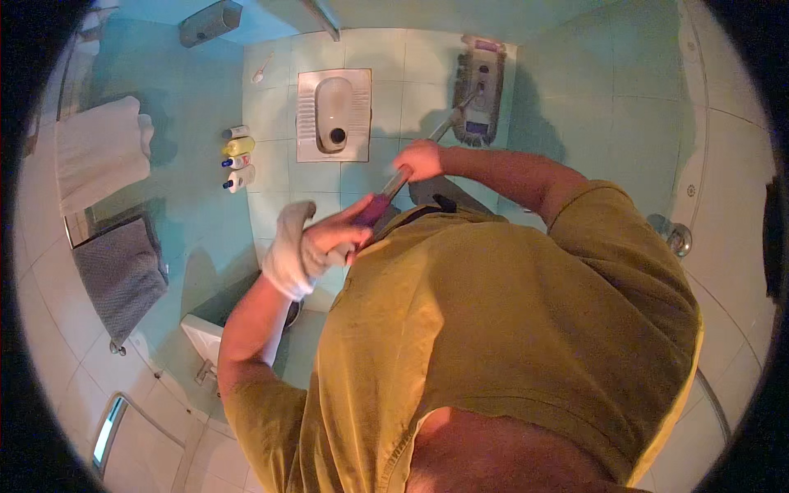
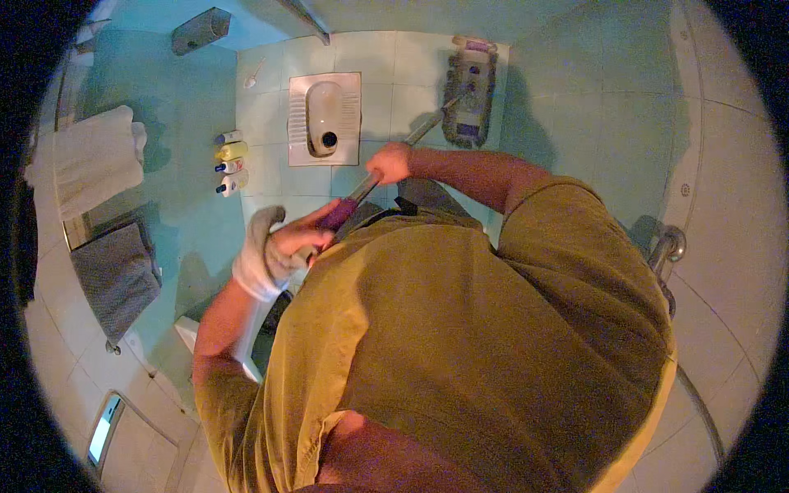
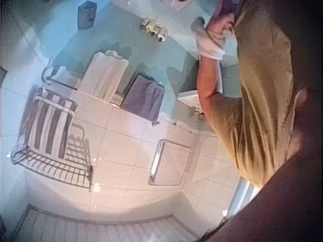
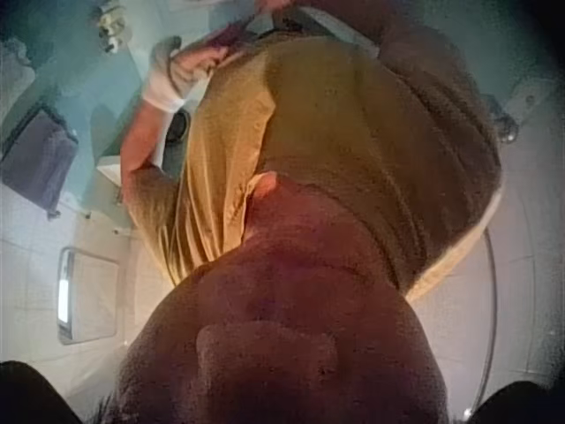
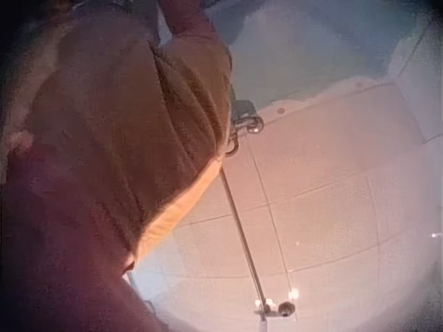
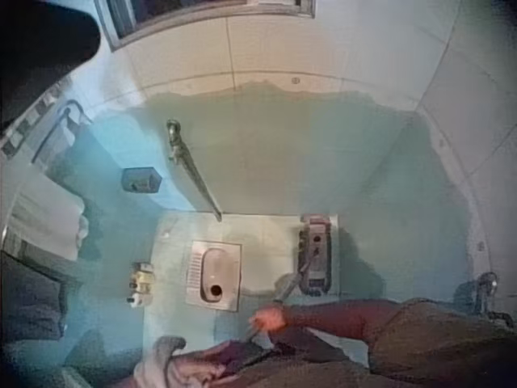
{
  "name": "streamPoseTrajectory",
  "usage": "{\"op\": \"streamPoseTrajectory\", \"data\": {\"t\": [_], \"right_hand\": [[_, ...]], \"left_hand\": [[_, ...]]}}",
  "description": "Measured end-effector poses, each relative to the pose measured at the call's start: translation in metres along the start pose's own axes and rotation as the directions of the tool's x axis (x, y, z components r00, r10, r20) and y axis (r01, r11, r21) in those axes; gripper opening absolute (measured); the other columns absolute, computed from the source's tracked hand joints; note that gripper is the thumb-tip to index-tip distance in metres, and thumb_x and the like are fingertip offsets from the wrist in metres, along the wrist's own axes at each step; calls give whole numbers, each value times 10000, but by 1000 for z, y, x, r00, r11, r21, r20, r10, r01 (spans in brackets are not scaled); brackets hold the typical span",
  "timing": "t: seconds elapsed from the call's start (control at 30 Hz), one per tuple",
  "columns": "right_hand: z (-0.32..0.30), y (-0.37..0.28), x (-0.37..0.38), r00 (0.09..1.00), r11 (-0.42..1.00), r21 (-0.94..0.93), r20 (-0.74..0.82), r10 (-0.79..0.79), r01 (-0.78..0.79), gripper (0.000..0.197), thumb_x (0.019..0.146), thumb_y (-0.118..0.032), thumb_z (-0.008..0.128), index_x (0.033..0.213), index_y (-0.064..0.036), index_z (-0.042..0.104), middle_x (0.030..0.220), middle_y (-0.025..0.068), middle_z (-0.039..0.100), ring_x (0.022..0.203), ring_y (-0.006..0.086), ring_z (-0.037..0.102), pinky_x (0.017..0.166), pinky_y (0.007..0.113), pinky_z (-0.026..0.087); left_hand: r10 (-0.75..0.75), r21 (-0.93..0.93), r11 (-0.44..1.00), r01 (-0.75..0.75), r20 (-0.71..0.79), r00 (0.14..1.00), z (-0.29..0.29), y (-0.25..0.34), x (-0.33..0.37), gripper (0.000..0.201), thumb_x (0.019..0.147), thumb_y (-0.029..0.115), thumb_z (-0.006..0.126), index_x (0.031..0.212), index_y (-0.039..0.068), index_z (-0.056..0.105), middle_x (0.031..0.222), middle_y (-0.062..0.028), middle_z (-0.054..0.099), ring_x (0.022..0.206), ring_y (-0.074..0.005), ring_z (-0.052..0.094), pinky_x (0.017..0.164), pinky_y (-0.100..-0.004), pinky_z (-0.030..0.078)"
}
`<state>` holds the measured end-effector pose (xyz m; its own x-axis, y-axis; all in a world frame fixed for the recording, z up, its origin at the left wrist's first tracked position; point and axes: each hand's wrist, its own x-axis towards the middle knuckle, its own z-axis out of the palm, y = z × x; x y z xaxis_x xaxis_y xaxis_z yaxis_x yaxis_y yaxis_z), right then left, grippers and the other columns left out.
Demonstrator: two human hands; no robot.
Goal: The person mops the floor with a mop, moving from the bathroom to the utility area. The person then wipes the exterior and lid of a washing machine with a cloth.
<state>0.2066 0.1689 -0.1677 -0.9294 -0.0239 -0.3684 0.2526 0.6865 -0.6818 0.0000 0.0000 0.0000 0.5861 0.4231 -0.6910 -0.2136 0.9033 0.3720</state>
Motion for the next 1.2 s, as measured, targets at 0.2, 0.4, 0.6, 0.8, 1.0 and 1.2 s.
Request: {"op": "streamPoseTrajectory", "data": {"t": [0.2, 0.4, 0.6, 0.8, 1.0, 1.2], "right_hand": [[-2, 19, -28, 909, 991, 91, -398, 125, -96, 259, 619, -259, 695, 725, -95, 524, 706, 102, 563, 747, 328, 567, 650, 456, 422], [24, 20, 9, 735, 941, 63, -607, 301, -333, 238, 615, -215, 699, 743, -93, 540, 733, 104, 566, 783, 331, 559, 666, 454, 422], [26, -12, 91, 799, 952, -9, -546, 252, -307, 183, 636, -202, 674, 781, -126, 592, 743, 114, 583, 757, 341, 581, 654, 487, 441], [19, -83, 200, 914, 996, -58, -403, 42, -71, 137, 685, -228, 626, 771, -123, 609, 725, 134, 612, 729, 354, 601, 620, 491, 458], [-4, -133, 279, 944, 991, -5, -304, -129, 134, 141, 643, -213, 674, 738, -128, 614, 722, 110, 616, 725, 330, 595, 614, 458, 443], [-23, -132, 279, 945, 990, 109, -323, -50, 89, 154, 696, -227, 608, 802, -117, 622, 788, 114, 638, 805, 320, 615, 692, 438, 473]], "left_hand": [[84, -175, 982, -72, 65, 994, -1, 42, 15, 687, 843, 225, 607, 1417, 137, 240, 811, -43, 533, 653, -136, 503, 560, -242, 405], [728, 449, 638, -626, -88, 680, -6, 18, -10, 329, 911, 293, 467, 996, -2, 585, 931, -98, 583, 1050, -244, 486, 924, -306, 327], [858, 441, 471, -765, -432, 279, -28, -14, -57, 370, 917, 206, 429, 601, 12, 436, 627, -57, 465, 658, -147, 463, 1036, -412, 306], [718, 309, 452, -837, -682, 136, -50, -48, -138, 413, 922, 225, 418, 551, 97, 291, 519, -33, 338, 635, -183, 450, 985, -438, 350], [651, 546, 431, -719, -740, -171, -53, -65, -182, 423, 926, 265, 468, 558, 65, 408, 558, -60, 452, 579, -167, 440, 906, -407, 389], [653, 646, 507, -571, -720, -235, -56, -35, -187, 424, 942, 278, 434, 596, 34, 446, 566, -62, 461, 564, -156, 432, 832, -368, 412]]}}
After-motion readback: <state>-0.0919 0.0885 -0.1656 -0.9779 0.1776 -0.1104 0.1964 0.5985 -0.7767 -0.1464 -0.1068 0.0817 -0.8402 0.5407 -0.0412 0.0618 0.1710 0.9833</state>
